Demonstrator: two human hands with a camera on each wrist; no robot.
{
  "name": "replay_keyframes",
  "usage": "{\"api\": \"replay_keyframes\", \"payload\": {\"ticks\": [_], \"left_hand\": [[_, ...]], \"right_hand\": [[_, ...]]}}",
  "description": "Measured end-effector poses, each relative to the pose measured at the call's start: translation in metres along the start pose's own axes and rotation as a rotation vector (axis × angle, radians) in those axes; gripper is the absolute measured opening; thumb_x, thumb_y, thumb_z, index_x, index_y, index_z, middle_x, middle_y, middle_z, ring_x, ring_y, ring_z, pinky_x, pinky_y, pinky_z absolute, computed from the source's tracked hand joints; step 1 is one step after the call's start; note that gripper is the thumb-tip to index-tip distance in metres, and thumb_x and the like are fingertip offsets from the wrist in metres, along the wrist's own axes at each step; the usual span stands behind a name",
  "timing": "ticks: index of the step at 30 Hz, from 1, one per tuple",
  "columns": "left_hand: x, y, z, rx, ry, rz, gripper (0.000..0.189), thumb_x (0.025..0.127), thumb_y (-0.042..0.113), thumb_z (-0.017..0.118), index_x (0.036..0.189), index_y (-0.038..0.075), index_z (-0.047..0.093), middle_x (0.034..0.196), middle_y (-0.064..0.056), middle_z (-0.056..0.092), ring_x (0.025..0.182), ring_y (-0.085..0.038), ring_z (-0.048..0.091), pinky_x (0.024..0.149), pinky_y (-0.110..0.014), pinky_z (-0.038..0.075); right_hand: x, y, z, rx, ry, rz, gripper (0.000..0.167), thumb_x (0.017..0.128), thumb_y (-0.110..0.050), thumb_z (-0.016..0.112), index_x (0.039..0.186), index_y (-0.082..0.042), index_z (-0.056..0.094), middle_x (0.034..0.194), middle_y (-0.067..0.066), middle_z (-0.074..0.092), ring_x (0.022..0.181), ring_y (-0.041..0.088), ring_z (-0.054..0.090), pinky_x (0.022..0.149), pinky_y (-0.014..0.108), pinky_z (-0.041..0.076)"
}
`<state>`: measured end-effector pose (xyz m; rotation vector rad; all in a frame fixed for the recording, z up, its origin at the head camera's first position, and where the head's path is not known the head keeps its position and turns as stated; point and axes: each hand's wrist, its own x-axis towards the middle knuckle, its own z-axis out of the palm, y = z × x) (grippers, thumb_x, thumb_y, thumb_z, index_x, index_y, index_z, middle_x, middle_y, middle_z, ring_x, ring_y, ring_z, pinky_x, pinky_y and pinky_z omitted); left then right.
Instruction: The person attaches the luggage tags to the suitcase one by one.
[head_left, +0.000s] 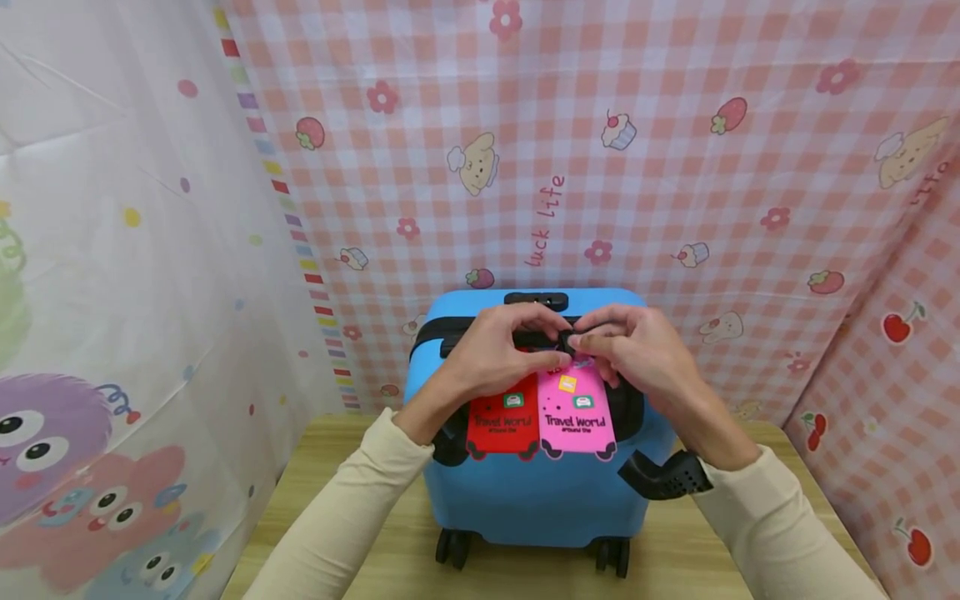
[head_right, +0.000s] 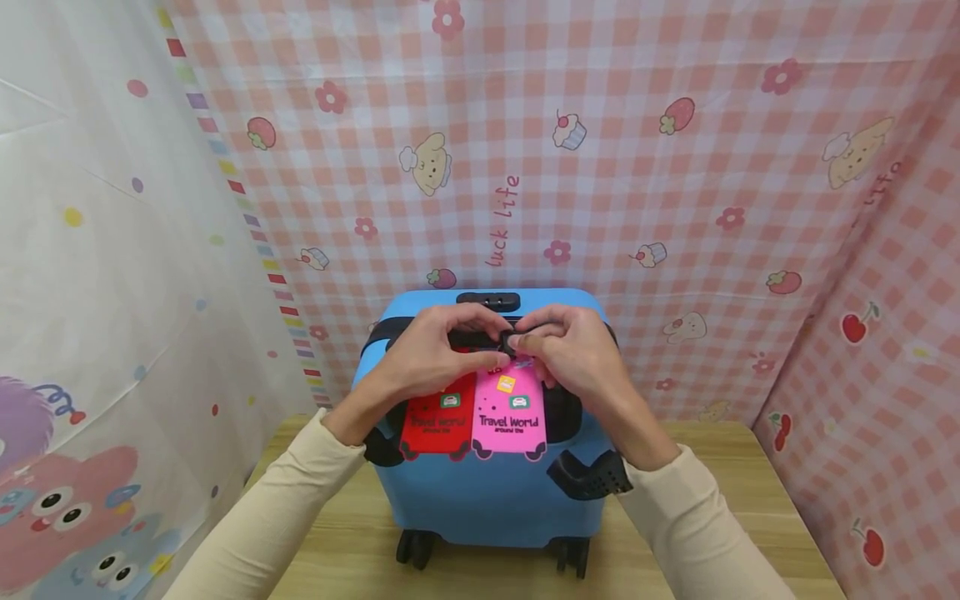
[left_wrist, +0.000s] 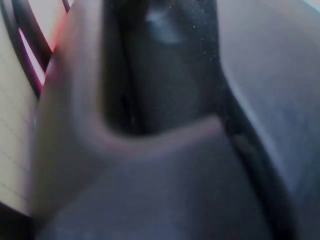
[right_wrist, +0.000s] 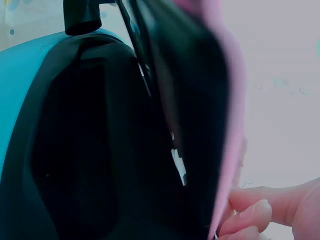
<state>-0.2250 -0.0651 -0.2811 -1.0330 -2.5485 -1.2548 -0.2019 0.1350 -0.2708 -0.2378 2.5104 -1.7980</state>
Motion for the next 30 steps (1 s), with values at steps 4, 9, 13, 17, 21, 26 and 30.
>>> {"api": "replay_keyframes", "payload": {"ticks": [4, 9, 13, 17, 21, 26, 30], "left_hand": [[0.0, 0.001, 0.0, -0.005, 0.01, -0.02, 0.026, 0.088, 0.023, 0.076, 0.113, 0.016, 0.071, 0.098, 0.006, 0.067, 0.095, -0.009, 0.06, 0.089, -0.029, 0.049], [0.001, 0.003, 0.0, -0.017, 0.011, -0.059, 0.024, 0.089, 0.023, 0.075, 0.111, 0.016, 0.072, 0.096, 0.006, 0.068, 0.094, -0.009, 0.061, 0.086, -0.03, 0.05], [0.002, 0.004, -0.001, -0.03, 0.007, -0.069, 0.021, 0.09, 0.022, 0.074, 0.11, 0.017, 0.073, 0.095, 0.006, 0.068, 0.092, -0.01, 0.062, 0.085, -0.031, 0.05], [0.002, 0.005, -0.001, -0.04, 0.006, -0.082, 0.017, 0.091, 0.021, 0.072, 0.108, 0.017, 0.073, 0.094, 0.006, 0.069, 0.093, -0.01, 0.062, 0.086, -0.031, 0.049], [0.003, 0.005, 0.0, -0.047, 0.007, -0.092, 0.016, 0.092, 0.02, 0.071, 0.107, 0.016, 0.073, 0.094, 0.006, 0.069, 0.093, -0.01, 0.062, 0.086, -0.031, 0.049], [0.003, 0.006, 0.001, -0.053, 0.011, -0.089, 0.015, 0.093, 0.02, 0.07, 0.107, 0.016, 0.073, 0.094, 0.006, 0.069, 0.09, -0.011, 0.062, 0.083, -0.03, 0.05], [0.003, 0.005, 0.001, -0.063, 0.021, -0.085, 0.014, 0.094, 0.02, 0.069, 0.106, 0.016, 0.073, 0.093, 0.006, 0.069, 0.088, -0.011, 0.062, 0.08, -0.03, 0.051]], "right_hand": [[-0.001, 0.003, 0.0, 0.017, 0.012, -0.021, 0.028, 0.093, -0.019, 0.069, 0.109, 0.003, 0.064, 0.075, 0.005, 0.064, 0.055, 0.014, 0.052, 0.053, 0.028, 0.049], [-0.003, 0.007, -0.002, 0.027, -0.017, -0.044, 0.03, 0.093, -0.022, 0.07, 0.113, 0.0, 0.068, 0.082, 0.006, 0.065, 0.061, 0.015, 0.054, 0.057, 0.028, 0.05], [-0.004, 0.009, -0.007, -0.002, -0.075, -0.058, 0.032, 0.093, -0.02, 0.069, 0.119, -0.001, 0.066, 0.088, 0.008, 0.069, 0.067, 0.017, 0.059, 0.063, 0.028, 0.053], [-0.004, 0.011, -0.01, -0.013, -0.105, -0.068, 0.034, 0.092, -0.018, 0.069, 0.12, 0.001, 0.064, 0.094, 0.008, 0.073, 0.069, 0.015, 0.063, 0.068, 0.028, 0.056], [-0.004, 0.012, -0.009, 0.006, -0.098, -0.069, 0.033, 0.092, -0.018, 0.07, 0.118, 0.002, 0.066, 0.092, 0.007, 0.073, 0.067, 0.013, 0.062, 0.066, 0.027, 0.056], [-0.004, 0.012, -0.007, 0.013, -0.074, -0.074, 0.031, 0.093, -0.019, 0.07, 0.116, 0.001, 0.066, 0.088, 0.006, 0.072, 0.065, 0.013, 0.06, 0.063, 0.027, 0.055], [-0.004, 0.012, -0.005, 0.019, -0.06, -0.081, 0.031, 0.093, -0.019, 0.069, 0.116, 0.001, 0.066, 0.089, 0.007, 0.071, 0.065, 0.014, 0.059, 0.063, 0.026, 0.055]]}}
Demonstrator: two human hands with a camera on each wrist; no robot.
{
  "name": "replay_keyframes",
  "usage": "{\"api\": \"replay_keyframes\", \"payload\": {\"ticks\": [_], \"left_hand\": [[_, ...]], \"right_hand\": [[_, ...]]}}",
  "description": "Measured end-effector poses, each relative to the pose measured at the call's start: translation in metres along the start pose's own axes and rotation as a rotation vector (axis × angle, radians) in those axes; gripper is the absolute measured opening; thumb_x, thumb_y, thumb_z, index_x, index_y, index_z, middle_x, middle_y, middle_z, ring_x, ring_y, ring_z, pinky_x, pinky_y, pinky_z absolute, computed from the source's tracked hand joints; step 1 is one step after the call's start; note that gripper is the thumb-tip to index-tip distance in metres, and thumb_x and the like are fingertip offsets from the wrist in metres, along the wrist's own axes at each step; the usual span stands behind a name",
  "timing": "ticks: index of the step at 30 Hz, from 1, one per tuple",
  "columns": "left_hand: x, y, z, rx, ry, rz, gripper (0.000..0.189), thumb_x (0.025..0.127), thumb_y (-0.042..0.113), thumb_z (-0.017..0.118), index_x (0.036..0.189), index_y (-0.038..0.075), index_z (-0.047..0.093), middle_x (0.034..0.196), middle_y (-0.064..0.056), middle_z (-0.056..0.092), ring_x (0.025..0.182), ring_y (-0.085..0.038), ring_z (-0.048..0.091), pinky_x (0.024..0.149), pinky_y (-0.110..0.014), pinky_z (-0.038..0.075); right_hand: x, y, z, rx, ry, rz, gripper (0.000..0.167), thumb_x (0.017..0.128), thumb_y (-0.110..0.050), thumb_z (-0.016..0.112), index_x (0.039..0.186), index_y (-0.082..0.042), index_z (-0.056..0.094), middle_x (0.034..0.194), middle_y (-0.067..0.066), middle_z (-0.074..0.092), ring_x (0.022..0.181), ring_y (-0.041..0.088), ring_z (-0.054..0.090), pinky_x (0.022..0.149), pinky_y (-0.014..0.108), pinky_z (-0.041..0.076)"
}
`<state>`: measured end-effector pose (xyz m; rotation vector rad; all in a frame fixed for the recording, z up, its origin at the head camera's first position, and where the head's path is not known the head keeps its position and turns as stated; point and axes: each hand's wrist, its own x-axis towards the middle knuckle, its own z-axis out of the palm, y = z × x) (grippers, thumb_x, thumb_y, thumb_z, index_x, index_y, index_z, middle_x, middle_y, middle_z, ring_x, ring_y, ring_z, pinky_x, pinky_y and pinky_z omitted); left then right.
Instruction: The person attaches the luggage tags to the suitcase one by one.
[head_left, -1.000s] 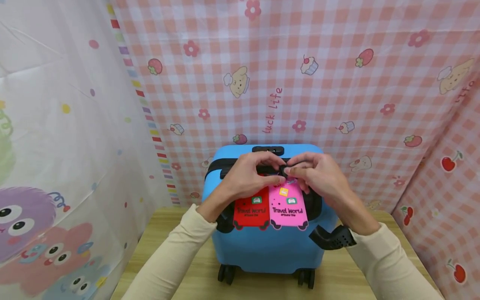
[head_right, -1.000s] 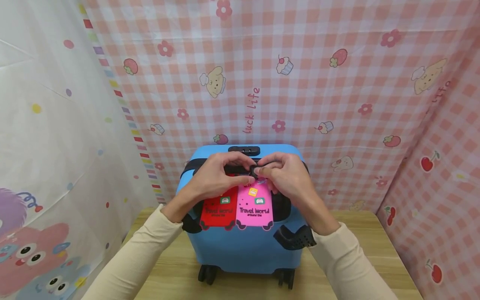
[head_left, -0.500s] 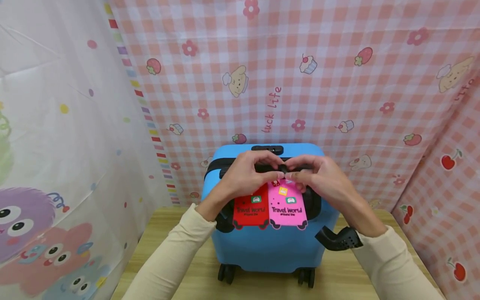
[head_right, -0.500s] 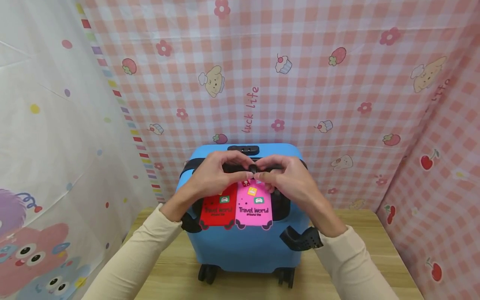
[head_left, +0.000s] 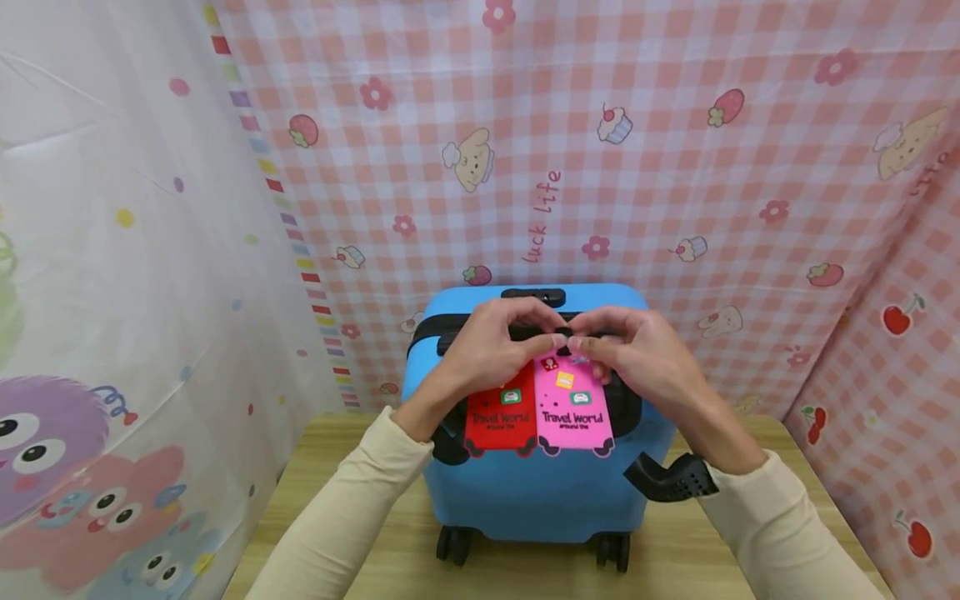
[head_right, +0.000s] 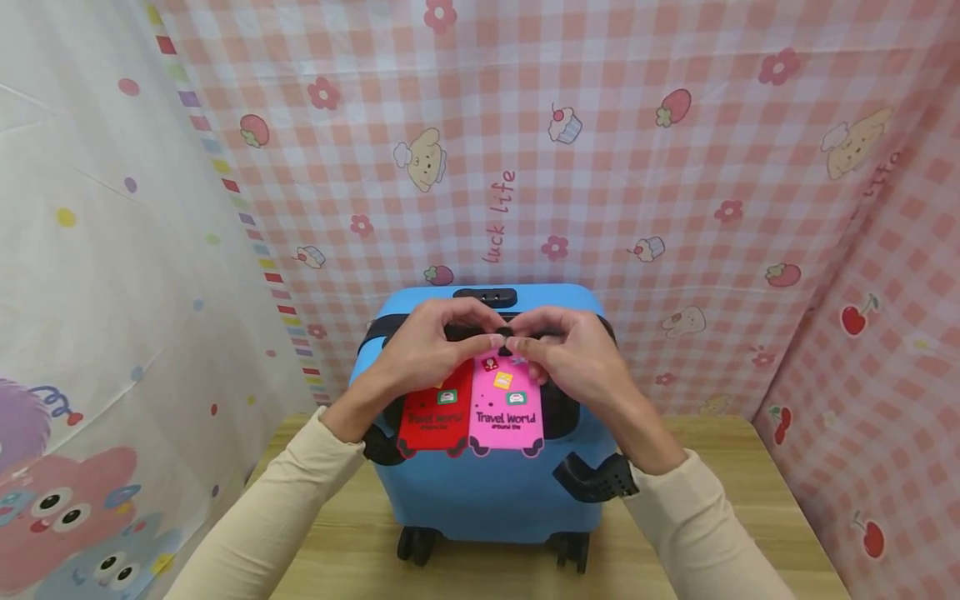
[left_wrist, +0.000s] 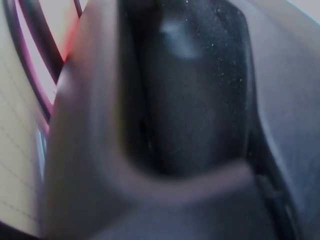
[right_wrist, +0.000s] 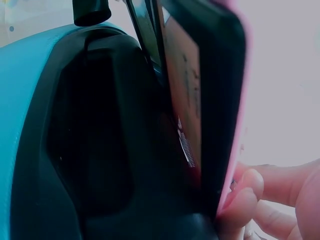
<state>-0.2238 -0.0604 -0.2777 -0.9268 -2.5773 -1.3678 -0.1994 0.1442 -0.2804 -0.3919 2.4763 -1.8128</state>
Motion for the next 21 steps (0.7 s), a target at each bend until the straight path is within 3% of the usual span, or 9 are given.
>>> {"api": "replay_keyframes", "payload": {"ticks": [21], "left_hand": [[0.0018, -0.0019, 0.0033, 0.0, 0.045, 0.005, 0.013, 0.093, 0.023, 0.07, 0.104, 0.018, 0.075, 0.096, 0.008, 0.071, 0.088, -0.009, 0.062, 0.081, -0.029, 0.052]], "right_hand": [[0.0007, -0.0005, 0.0055, 0.021, 0.05, -0.017, 0.025, 0.095, -0.018, 0.068, 0.111, 0.001, 0.066, 0.085, 0.008, 0.064, 0.061, 0.013, 0.054, 0.059, 0.026, 0.053]]}}
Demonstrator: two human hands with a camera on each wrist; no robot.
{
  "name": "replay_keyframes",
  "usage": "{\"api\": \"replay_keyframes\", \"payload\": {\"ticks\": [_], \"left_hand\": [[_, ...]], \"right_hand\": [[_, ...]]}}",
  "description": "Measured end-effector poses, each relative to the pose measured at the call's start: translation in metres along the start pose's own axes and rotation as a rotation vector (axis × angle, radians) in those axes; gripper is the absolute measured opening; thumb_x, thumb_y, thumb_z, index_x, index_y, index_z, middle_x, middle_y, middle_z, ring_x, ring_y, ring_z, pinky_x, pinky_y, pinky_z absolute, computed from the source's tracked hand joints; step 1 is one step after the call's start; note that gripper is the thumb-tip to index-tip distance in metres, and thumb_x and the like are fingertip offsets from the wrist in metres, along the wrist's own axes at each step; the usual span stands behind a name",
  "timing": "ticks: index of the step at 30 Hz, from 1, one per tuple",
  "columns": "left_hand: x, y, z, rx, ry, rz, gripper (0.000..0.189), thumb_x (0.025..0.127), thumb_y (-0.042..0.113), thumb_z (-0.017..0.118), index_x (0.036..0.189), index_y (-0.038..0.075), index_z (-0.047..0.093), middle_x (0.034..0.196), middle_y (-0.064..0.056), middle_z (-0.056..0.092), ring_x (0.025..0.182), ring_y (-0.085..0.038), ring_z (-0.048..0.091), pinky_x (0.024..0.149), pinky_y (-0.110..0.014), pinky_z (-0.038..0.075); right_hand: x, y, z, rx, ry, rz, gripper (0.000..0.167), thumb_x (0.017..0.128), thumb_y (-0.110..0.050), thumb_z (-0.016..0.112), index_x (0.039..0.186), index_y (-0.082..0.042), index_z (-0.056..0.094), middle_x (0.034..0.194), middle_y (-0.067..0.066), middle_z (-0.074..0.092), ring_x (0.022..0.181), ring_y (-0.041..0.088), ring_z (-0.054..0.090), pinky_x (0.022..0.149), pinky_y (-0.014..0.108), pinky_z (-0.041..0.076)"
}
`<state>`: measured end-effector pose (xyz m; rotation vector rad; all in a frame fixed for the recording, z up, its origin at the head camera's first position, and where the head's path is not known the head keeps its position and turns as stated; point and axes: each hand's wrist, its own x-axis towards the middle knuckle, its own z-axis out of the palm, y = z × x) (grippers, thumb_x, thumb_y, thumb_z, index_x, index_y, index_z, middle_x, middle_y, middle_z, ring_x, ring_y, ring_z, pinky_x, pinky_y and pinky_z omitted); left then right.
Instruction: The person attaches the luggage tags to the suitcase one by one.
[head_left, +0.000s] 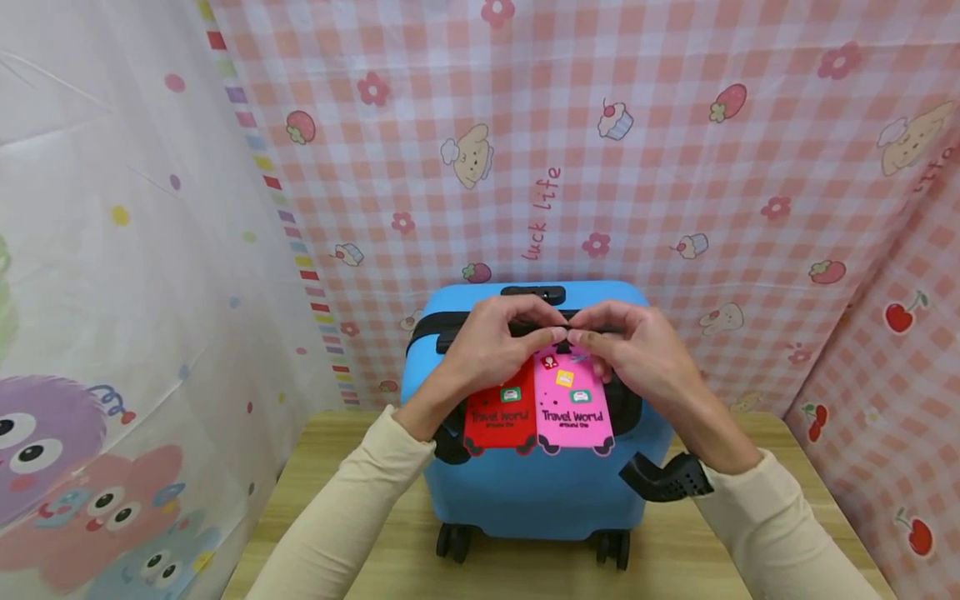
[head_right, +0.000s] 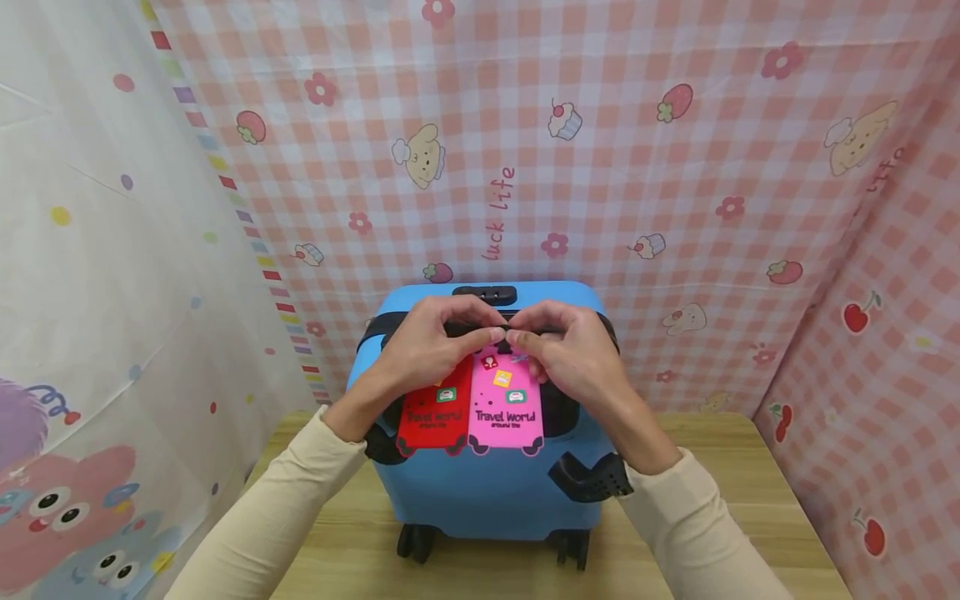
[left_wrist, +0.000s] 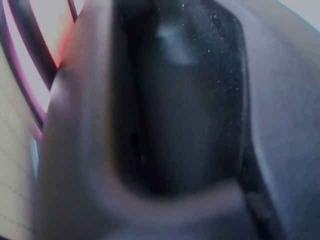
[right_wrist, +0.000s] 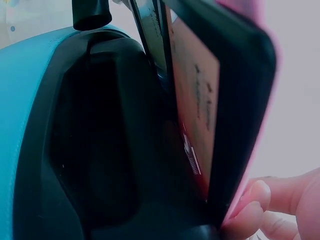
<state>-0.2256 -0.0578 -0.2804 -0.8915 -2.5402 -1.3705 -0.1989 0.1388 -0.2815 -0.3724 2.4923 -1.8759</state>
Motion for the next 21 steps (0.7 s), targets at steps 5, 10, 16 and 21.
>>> {"api": "replay_keyframes", "payload": {"ticks": [5, 10, 16, 21], "left_hand": [[0.0006, -0.001, 0.0007, 0.002, 0.016, 0.007, 0.011, 0.094, 0.024, 0.07, 0.102, 0.019, 0.075, 0.095, 0.008, 0.071, 0.088, -0.009, 0.062, 0.08, -0.029, 0.052], [0.0011, -0.001, 0.0014, -0.004, 0.026, 0.021, 0.01, 0.094, 0.023, 0.07, 0.1, 0.018, 0.076, 0.094, 0.008, 0.071, 0.087, -0.009, 0.062, 0.08, -0.029, 0.052], [0.0011, -0.0005, 0.0016, 0.0, 0.034, 0.025, 0.01, 0.093, 0.022, 0.07, 0.1, 0.017, 0.076, 0.093, 0.008, 0.071, 0.086, -0.009, 0.062, 0.079, -0.029, 0.052], [0.0013, -0.0013, 0.0018, -0.001, 0.033, 0.023, 0.011, 0.093, 0.022, 0.07, 0.1, 0.017, 0.076, 0.093, 0.007, 0.071, 0.085, -0.01, 0.062, 0.078, -0.029, 0.052]], "right_hand": [[0.0002, 0.0, 0.0008, -0.014, 0.007, -0.027, 0.023, 0.096, -0.018, 0.066, 0.108, 0.002, 0.066, 0.083, 0.009, 0.062, 0.059, 0.014, 0.052, 0.057, 0.027, 0.051], [0.0006, -0.0001, 0.0014, -0.013, 0.018, -0.029, 0.022, 0.096, -0.017, 0.065, 0.107, 0.002, 0.066, 0.08, 0.007, 0.061, 0.058, 0.013, 0.051, 0.055, 0.027, 0.05], [0.0009, -0.0004, 0.0019, -0.024, 0.025, -0.029, 0.022, 0.097, -0.017, 0.065, 0.106, 0.002, 0.066, 0.081, 0.008, 0.061, 0.058, 0.012, 0.051, 0.055, 0.026, 0.05], [0.0009, -0.0001, 0.0023, -0.039, 0.031, -0.032, 0.021, 0.097, -0.018, 0.065, 0.106, 0.001, 0.067, 0.083, 0.01, 0.061, 0.059, 0.013, 0.051, 0.055, 0.026, 0.05]]}}
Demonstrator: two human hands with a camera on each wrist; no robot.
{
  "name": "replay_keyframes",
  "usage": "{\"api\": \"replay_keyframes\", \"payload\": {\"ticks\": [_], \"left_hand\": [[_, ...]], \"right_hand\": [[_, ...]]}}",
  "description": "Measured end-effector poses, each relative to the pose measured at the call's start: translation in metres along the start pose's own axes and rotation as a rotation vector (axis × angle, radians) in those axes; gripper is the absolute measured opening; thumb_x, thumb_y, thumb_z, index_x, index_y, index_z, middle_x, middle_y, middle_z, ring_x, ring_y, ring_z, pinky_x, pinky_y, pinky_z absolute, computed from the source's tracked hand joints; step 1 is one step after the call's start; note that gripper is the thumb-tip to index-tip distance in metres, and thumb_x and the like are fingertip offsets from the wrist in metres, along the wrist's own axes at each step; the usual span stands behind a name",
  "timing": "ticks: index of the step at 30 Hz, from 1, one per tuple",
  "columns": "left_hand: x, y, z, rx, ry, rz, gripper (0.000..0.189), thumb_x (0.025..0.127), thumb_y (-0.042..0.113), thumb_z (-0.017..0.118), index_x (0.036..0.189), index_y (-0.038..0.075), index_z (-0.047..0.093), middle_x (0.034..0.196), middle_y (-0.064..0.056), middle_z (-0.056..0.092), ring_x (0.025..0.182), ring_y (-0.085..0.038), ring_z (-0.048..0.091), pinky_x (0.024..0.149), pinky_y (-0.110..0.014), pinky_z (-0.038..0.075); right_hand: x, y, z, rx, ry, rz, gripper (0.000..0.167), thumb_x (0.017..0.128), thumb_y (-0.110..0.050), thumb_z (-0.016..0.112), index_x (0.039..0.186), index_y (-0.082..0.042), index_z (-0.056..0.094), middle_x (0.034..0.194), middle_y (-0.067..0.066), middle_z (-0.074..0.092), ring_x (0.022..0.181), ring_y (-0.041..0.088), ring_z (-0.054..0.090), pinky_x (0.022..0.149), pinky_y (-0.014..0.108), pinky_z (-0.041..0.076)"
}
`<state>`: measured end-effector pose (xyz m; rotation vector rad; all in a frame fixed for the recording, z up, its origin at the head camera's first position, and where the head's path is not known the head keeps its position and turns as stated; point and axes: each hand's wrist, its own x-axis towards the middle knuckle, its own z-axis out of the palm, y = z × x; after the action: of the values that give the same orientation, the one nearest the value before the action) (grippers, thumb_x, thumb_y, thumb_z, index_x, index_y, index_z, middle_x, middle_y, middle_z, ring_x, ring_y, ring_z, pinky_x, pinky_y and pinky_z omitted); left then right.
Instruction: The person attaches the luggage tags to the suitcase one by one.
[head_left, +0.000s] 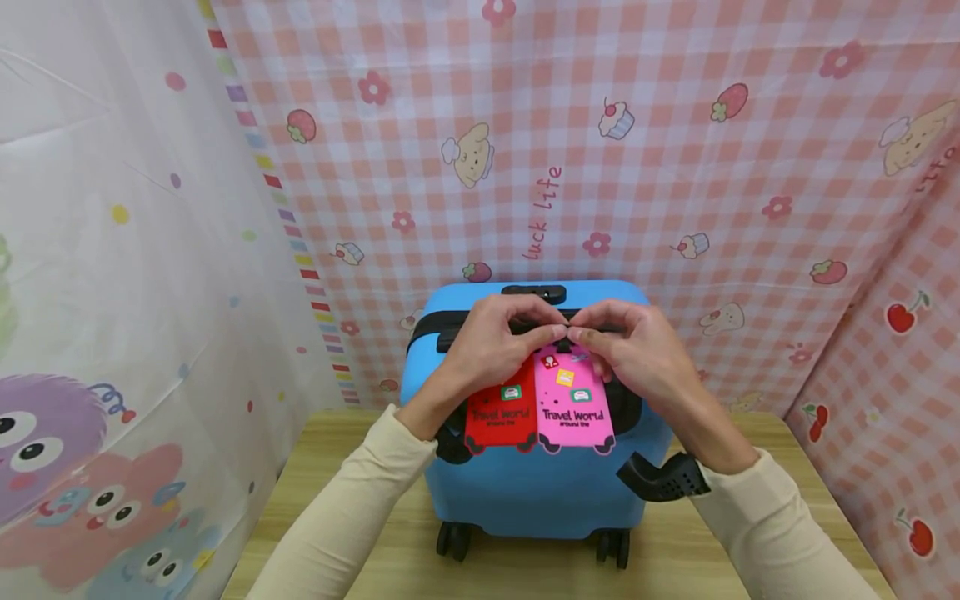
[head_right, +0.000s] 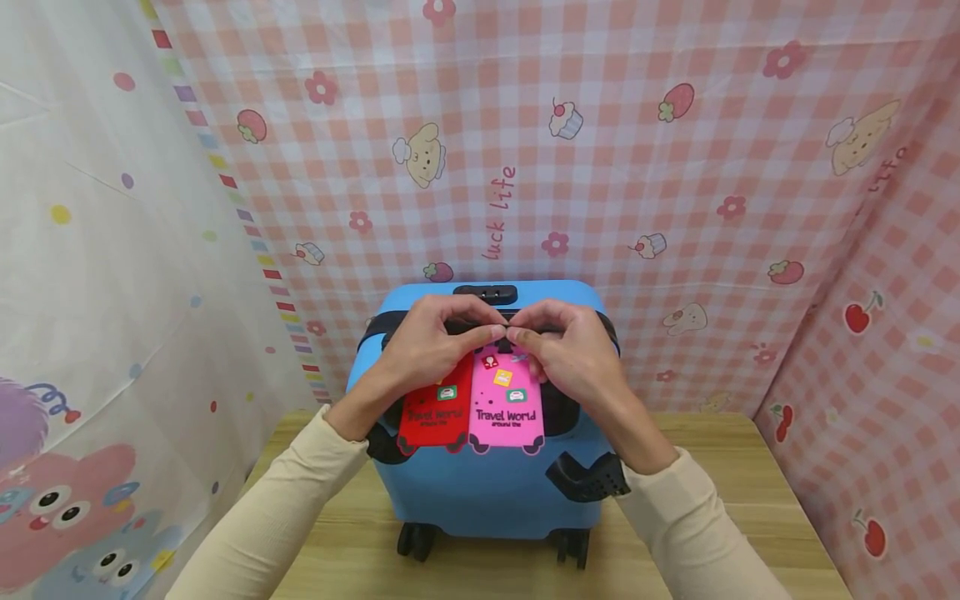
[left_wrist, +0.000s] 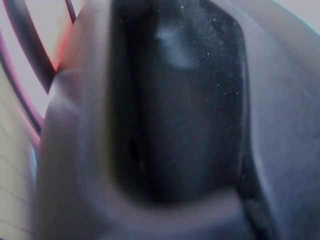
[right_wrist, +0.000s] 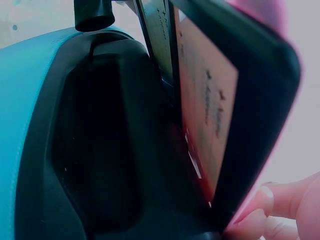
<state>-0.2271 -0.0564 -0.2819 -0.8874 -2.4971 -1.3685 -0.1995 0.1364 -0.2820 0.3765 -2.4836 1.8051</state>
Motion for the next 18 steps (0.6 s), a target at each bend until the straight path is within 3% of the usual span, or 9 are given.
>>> {"api": "replay_keyframes", "payload": {"ticks": [8, 13, 18], "left_hand": [[0.002, 0.0, -0.001, 0.02, 0.014, 0.023, 0.012, 0.093, 0.021, 0.071, 0.101, 0.015, 0.077, 0.096, 0.005, 0.073, 0.089, -0.008, 0.063, 0.079, -0.026, 0.053], [0.001, 0.002, -0.004, 0.068, 0.031, 0.064, 0.015, 0.093, 0.022, 0.07, 0.105, 0.014, 0.077, 0.104, 0.003, 0.073, 0.102, -0.009, 0.063, 0.092, -0.028, 0.051], [-0.005, 0.002, -0.012, 0.084, 0.052, 0.055, 0.024, 0.094, 0.024, 0.068, 0.115, 0.013, 0.074, 0.116, 0.001, 0.07, 0.106, -0.012, 0.062, 0.092, -0.031, 0.052]], "right_hand": [[0.001, 0.001, -0.001, -0.014, 0.002, -0.009, 0.022, 0.098, -0.019, 0.064, 0.107, 0.001, 0.067, 0.084, 0.011, 0.061, 0.059, 0.014, 0.051, 0.055, 0.026, 0.049], [0.002, 0.003, -0.003, 0.0, 0.004, -0.013, 0.025, 0.098, -0.021, 0.064, 0.109, 0.0, 0.066, 0.083, 0.01, 0.061, 0.06, 0.015, 0.052, 0.055, 0.027, 0.05], [-0.001, 0.005, -0.007, 0.011, 0.019, -0.028, 0.028, 0.098, -0.028, 0.063, 0.112, -0.003, 0.066, 0.087, 0.01, 0.059, 0.063, 0.018, 0.054, 0.056, 0.029, 0.051]]}}
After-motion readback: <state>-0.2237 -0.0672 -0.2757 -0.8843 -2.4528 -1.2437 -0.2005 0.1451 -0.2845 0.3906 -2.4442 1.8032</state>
